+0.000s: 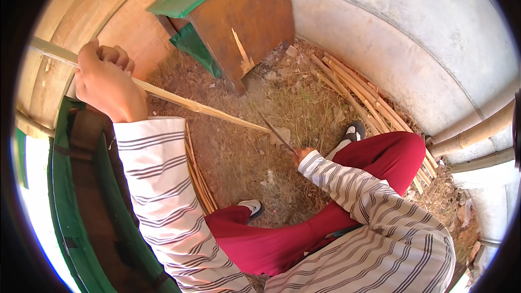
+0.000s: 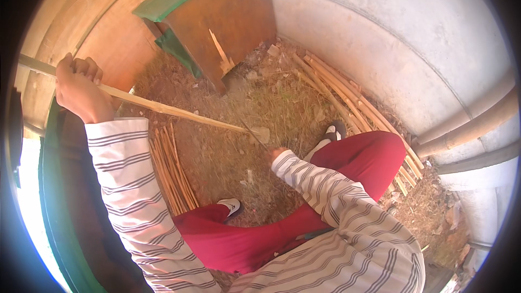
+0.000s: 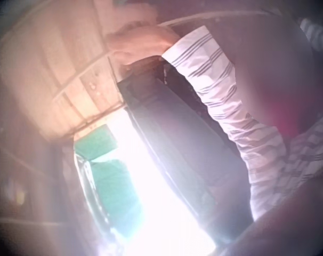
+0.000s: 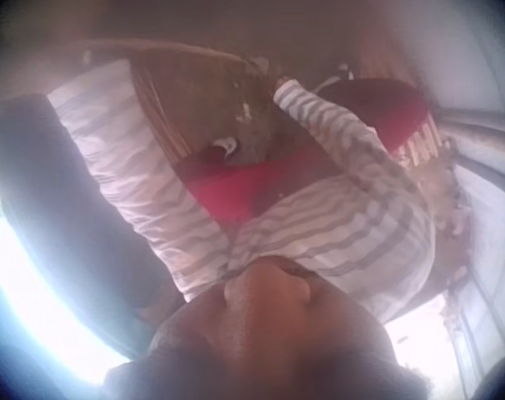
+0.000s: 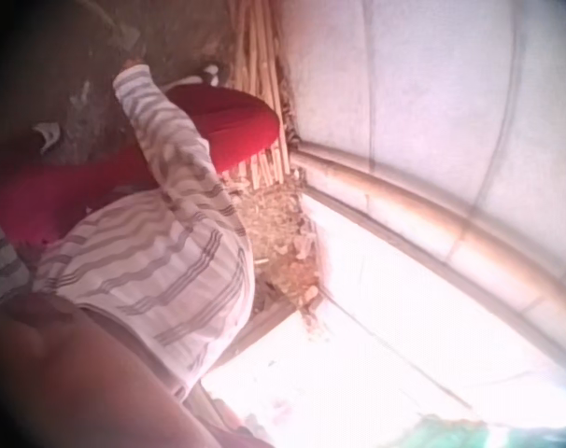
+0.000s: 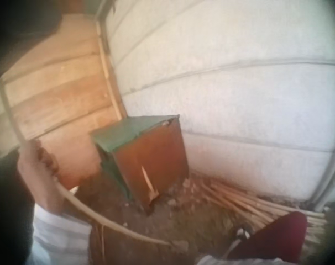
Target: The person sits on the ground and uses a knife to sharpen a long wooden stick. They hold the stick with one hand and scrape the blade along its length to create a pointed tip. The person then uses a blue utility knife to further refine the point of the stick.
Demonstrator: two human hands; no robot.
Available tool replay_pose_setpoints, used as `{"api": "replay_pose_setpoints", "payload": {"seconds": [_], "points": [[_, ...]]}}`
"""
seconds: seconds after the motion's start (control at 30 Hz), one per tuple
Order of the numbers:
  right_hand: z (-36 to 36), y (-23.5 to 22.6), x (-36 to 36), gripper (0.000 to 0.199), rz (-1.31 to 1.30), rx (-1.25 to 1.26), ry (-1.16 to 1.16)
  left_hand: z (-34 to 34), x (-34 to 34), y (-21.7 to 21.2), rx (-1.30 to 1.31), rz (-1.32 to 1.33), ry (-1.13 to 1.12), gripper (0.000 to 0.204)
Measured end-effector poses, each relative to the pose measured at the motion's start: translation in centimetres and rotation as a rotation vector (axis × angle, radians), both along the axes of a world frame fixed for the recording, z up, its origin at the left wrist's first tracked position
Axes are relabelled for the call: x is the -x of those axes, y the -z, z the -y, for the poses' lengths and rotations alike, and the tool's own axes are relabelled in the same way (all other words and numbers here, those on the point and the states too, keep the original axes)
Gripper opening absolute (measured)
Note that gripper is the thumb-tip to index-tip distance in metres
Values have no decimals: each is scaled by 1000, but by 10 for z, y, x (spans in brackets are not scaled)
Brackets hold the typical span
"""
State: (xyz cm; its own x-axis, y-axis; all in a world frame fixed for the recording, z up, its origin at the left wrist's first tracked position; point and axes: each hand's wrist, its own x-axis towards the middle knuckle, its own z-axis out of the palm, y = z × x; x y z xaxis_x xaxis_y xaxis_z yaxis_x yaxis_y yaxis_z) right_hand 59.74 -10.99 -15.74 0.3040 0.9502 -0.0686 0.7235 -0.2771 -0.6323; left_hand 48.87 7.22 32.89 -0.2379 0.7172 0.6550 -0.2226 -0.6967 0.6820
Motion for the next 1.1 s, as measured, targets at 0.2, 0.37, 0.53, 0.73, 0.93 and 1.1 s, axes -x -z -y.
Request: {"api": "replay_pose_setpoints", "payload": {"seconds": [0.2, 0.37, 0.53, 0.73, 0.93, 1.1], "points": [[3, -45, 4, 18, -42, -625, 20, -8, 2, 0, 26, 23, 13, 26], [-18, 122, -49, 38, 206, 718, -364, -1, -2, -1, 55, 41, 67, 28], [-3, 7, -14, 32, 72, 274, -34, -1, 16, -3, 59, 0, -3, 28], [-4, -121, -10, 21, -132, -353, 203, -6, 2, 4, 41, 63, 54, 26], [-12, -132, 20, 14, -61, -620, 13, -6, 4, -2, 44, 17, -202, 24], [-1, -9, 0, 28, 64, 133, -43, -4, -2, -4, 59, 29, -255, 25]]}}
